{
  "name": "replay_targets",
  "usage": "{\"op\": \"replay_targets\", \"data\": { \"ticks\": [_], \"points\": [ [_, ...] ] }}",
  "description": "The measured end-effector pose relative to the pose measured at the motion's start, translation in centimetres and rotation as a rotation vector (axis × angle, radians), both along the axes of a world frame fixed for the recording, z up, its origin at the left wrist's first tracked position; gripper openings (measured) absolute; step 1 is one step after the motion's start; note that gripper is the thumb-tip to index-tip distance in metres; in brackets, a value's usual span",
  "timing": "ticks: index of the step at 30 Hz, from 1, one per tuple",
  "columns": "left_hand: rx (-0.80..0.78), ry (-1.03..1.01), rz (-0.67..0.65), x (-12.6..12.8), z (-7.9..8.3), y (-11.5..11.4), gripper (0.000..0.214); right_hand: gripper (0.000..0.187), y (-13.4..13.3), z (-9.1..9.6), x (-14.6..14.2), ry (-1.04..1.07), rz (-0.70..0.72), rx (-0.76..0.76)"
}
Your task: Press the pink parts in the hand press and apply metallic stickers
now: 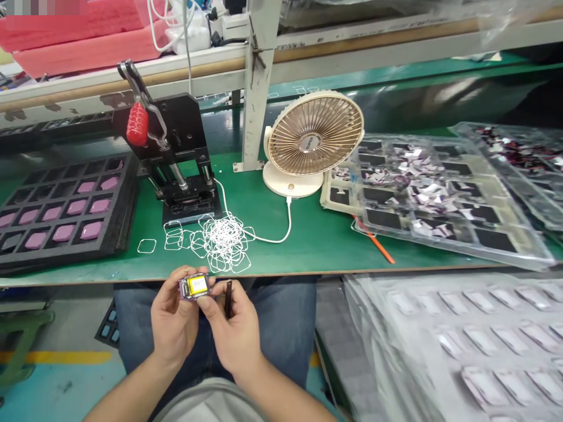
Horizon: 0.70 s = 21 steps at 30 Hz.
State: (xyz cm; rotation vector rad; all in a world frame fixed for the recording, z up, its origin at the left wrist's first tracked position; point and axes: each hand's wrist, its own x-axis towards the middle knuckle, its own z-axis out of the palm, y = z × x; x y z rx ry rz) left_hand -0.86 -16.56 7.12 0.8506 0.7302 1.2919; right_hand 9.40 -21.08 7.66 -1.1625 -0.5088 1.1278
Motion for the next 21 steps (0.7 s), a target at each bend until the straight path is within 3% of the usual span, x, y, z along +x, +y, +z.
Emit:
{"op": "replay_targets", "data": {
  "ticks": [5, 8, 11, 13, 16, 19, 21],
  "points": [
    [-0.031, 0.040, 0.029, 0.1, -0.3, -0.5, 0.031, 0.028, -0.4, -1.7, -0.8, -0.136, -0.046, 0.076],
    [-0.078, 0.085, 0.016, 0.0, 0.7, -1.5, 0.032, 0.025, -1.8, -1.4, -1.4, -0.201, -0.098, 0.115],
    [-0.234, 0.145, -0.078, -0.5, 2.0, -2.2, 0.041, 0.033, -4.0, -1.0, 0.1, -0.319, -0.002, 0.125],
    [-0.366, 0.202, -0.194, -0.6, 2.4, -1.8, 0.045, 0.046, -6.3, -1.0, 3.5, -0.616, 0.019, -0.020],
    [-0.508, 0.260, -0.374, -0.3, 2.0, -1.3, 0.044, 0.067, -11.5, -0.5, 12.2, -1.093, -0.192, -0.465],
    [-0.583, 0.255, -0.525, -0.2, 1.2, -1.4, 0.044, 0.060, -17.0, -0.1, 23.0, -1.203, -0.422, -0.804],
    [-0.603, 0.263, -0.587, 0.1, 0.5, -1.6, 0.046, 0.050, -19.6, -0.6, 29.3, -1.220, -0.463, -1.002]
  ]
}}
